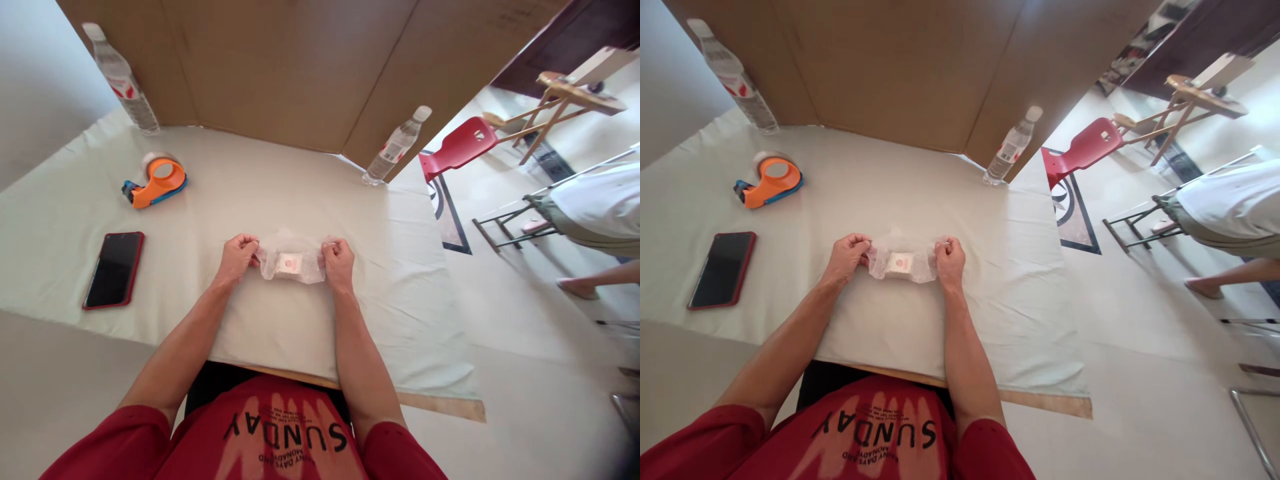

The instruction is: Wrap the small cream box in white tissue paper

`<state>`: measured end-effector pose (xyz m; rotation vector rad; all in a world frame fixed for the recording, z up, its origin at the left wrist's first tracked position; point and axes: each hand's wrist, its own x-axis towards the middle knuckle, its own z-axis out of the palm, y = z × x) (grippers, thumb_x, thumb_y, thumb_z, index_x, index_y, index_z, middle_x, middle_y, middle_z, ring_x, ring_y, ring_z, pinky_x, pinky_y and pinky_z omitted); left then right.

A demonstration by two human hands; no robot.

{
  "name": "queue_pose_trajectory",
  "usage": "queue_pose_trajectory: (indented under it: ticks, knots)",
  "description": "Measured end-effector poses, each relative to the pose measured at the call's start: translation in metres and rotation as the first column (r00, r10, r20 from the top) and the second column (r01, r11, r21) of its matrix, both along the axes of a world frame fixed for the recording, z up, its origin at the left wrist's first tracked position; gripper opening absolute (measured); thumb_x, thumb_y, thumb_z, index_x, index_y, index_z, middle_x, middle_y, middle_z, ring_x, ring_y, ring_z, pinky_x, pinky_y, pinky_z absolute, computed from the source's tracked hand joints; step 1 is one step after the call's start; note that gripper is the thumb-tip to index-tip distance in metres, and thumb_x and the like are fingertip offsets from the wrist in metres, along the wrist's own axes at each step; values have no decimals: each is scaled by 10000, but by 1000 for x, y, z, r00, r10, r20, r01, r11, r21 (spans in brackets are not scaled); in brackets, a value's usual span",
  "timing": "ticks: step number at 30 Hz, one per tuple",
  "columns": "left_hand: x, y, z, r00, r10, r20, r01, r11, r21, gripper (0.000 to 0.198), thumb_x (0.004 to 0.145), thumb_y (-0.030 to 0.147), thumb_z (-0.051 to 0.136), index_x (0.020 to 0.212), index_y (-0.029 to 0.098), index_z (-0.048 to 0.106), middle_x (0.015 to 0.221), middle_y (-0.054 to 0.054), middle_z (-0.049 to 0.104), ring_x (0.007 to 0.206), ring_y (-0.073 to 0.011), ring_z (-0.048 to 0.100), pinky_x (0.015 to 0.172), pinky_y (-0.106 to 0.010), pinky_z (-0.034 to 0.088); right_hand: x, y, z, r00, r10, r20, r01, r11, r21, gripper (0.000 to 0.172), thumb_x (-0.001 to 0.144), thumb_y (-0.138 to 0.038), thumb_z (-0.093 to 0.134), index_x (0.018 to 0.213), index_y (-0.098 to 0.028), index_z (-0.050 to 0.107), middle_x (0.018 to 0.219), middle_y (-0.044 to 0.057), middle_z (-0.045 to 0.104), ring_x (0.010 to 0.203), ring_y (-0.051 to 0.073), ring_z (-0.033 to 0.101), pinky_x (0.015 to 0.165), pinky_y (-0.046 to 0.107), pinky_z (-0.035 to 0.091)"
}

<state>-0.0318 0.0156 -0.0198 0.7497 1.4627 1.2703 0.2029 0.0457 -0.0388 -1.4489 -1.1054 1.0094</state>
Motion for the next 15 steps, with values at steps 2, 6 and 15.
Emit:
queue_pose_trajectory:
  ticks: [2, 6, 15]
  knots:
    - [-2, 0, -2, 998, -8, -63, 10, 999, 33, 226, 665, 338, 653, 801, 164, 605, 658, 0, 641, 503, -119, 538, 479, -244, 438, -1, -1, 1, 998, 21, 61, -22, 999, 23, 352, 747, -394, 604, 1033, -190, 594, 700, -50, 582, 599, 130, 519, 587, 276, 468]
    - [0, -1, -4, 973, 7, -230, 36, 983, 180, 241, 700, 304, 647, 898, 170, 616, 822, -26, 671, 707, -138, 601, 663, -256, 485, -5, -3, 4, 988, 42, 147, -55, 995, 83, 351, 748, -367, 611, 1049, -187, 605, 873, 20, 676, 716, 152, 572, 732, 320, 500]
    - [2, 0, -2, 896, -137, -422, 272, 921, 279, 173, 768, 362, 652, 773, 195, 695, 1364, -130, 588, 1327, -305, 510, 1106, -434, 398, -10, -2, 1, 994, 47, 94, -60, 988, 142, 272, 785, -455, 606, 909, -218, 562, 841, 13, 650, 765, 165, 607, 739, 315, 496]
